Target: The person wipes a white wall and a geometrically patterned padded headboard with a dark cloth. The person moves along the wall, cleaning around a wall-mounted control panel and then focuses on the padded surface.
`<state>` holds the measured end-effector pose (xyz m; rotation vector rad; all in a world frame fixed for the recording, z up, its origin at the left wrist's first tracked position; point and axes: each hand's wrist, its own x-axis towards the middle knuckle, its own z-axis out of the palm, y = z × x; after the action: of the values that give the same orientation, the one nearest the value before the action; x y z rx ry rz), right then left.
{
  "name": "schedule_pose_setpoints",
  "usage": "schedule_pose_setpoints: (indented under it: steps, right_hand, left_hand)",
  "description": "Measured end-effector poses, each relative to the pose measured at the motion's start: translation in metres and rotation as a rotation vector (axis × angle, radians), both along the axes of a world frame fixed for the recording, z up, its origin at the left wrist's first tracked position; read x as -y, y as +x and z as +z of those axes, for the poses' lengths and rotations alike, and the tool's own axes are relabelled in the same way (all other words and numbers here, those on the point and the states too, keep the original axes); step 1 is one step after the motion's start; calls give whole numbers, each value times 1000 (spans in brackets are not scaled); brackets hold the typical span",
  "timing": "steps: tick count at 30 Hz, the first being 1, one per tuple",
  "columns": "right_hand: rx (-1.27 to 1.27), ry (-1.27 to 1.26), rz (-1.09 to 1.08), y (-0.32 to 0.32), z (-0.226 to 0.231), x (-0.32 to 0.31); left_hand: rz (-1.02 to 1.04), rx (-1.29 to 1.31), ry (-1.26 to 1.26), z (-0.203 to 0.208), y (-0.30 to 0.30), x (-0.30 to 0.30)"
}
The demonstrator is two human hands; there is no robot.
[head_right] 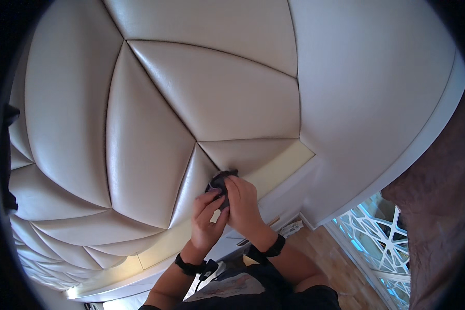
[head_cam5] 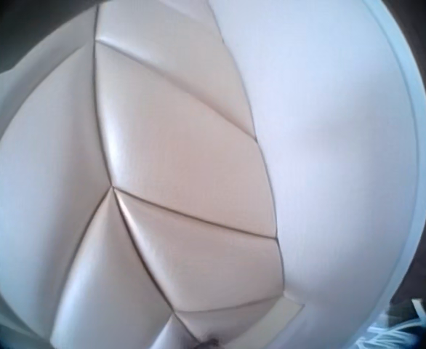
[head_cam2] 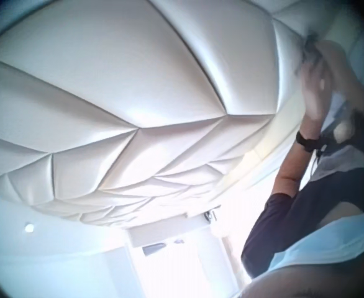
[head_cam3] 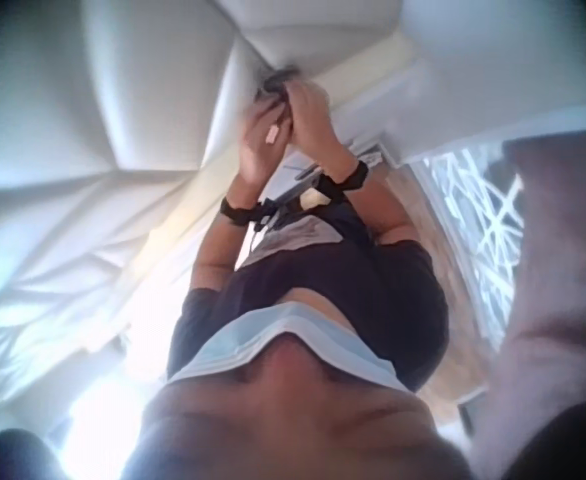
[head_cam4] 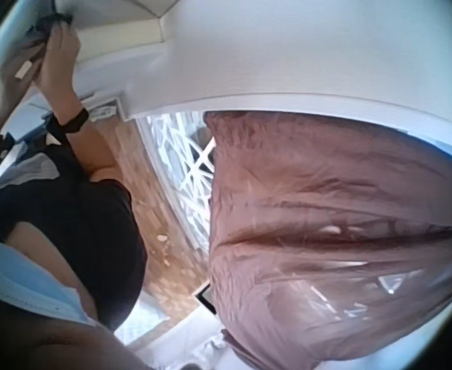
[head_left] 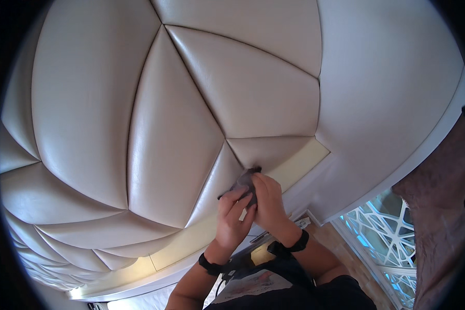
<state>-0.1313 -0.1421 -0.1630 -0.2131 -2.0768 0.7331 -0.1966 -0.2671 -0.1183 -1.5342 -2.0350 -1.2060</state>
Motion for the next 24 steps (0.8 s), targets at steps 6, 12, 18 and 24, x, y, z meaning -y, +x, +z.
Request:
schedule_pose_setpoints:
  steps: [6, 12, 18, 24]
  right_hand:
    - [-189, 225, 21, -26, 74, -30]
    - [-97, 258, 133, -39, 61, -54]
    - [-98, 205, 83, -23, 29, -89]
    - [-79, 100, 88, -13, 1, -127]
  left_hand:
    - [178, -227, 103, 38, -14, -24]
    - [273, -285, 117, 15, -25, -40]
    - [229, -326, 65, -7, -19, -76]
    - [159, -295, -40, -17, -10, -112]
